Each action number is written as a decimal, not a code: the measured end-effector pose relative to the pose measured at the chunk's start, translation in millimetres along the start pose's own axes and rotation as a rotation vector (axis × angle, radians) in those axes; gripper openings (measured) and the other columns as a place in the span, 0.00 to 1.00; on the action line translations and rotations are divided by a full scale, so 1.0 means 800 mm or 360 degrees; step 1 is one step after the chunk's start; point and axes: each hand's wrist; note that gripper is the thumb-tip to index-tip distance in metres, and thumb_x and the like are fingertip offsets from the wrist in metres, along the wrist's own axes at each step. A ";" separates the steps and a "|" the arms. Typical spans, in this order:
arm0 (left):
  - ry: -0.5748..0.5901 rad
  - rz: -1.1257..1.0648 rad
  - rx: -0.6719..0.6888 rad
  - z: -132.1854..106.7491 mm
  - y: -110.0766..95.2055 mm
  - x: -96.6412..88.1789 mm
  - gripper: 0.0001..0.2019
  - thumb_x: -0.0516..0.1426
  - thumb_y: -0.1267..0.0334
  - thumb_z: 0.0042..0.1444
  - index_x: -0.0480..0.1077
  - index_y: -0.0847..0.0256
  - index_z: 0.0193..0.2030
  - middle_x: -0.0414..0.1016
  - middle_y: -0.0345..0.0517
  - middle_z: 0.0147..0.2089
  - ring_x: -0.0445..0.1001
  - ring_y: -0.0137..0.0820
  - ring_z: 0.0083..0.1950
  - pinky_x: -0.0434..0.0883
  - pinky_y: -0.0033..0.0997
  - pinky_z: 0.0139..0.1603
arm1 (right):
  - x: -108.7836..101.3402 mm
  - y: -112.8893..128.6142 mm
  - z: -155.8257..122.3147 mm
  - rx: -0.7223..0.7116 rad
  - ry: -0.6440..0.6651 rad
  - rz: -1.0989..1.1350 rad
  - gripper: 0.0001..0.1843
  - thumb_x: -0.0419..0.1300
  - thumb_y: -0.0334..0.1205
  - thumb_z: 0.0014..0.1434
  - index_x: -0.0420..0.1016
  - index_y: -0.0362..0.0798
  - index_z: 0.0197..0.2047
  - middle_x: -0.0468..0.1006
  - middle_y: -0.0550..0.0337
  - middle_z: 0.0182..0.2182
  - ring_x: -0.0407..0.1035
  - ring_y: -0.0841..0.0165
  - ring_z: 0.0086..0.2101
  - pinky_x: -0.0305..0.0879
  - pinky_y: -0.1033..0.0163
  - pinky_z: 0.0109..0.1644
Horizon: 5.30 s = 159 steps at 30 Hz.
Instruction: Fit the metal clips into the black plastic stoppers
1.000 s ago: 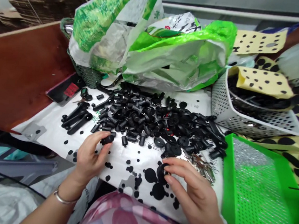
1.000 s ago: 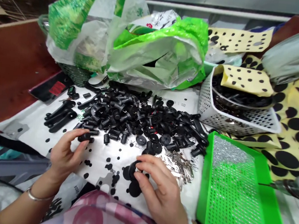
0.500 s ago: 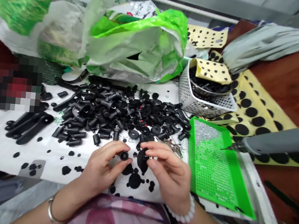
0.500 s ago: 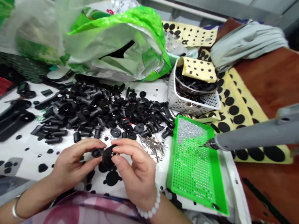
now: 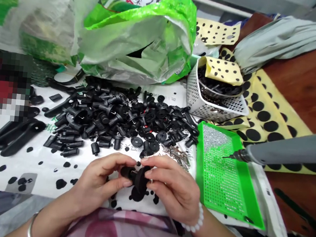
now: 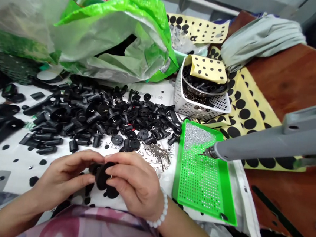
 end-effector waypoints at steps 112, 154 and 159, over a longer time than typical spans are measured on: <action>0.0496 0.1976 0.1096 0.163 -0.006 0.069 0.06 0.53 0.71 0.55 0.68 0.62 0.28 0.70 0.47 0.30 0.67 0.37 0.37 0.62 0.40 0.41 | -0.072 -0.029 0.015 0.0876 0.0652 -0.1653 0.10 0.50 0.35 0.63 0.72 0.44 0.37 0.75 0.55 0.33 0.68 0.69 0.31 0.53 0.65 0.31; 0.0458 0.0051 -0.0655 0.058 -0.014 0.046 0.17 0.49 0.52 0.58 0.62 0.62 0.24 0.62 0.35 0.16 0.55 0.21 0.17 0.54 0.21 0.18 | -0.022 -0.003 -0.053 0.0061 0.0137 -0.0776 0.14 0.49 0.27 0.62 0.66 0.45 0.50 0.78 0.53 0.39 0.73 0.68 0.39 0.70 0.63 0.40; 0.0155 0.0937 0.0007 0.088 -0.012 0.050 0.11 0.51 0.58 0.59 0.71 0.61 0.34 0.74 0.42 0.29 0.71 0.29 0.30 0.66 0.27 0.31 | -0.029 -0.003 -0.060 0.0152 -0.0200 -0.0680 0.10 0.56 0.29 0.59 0.70 0.47 0.45 0.79 0.56 0.33 0.74 0.69 0.34 0.70 0.65 0.36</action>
Point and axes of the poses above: each hand's wrist, its own z-axis towards the middle knuckle, its own x-axis out of the palm, y = z × x
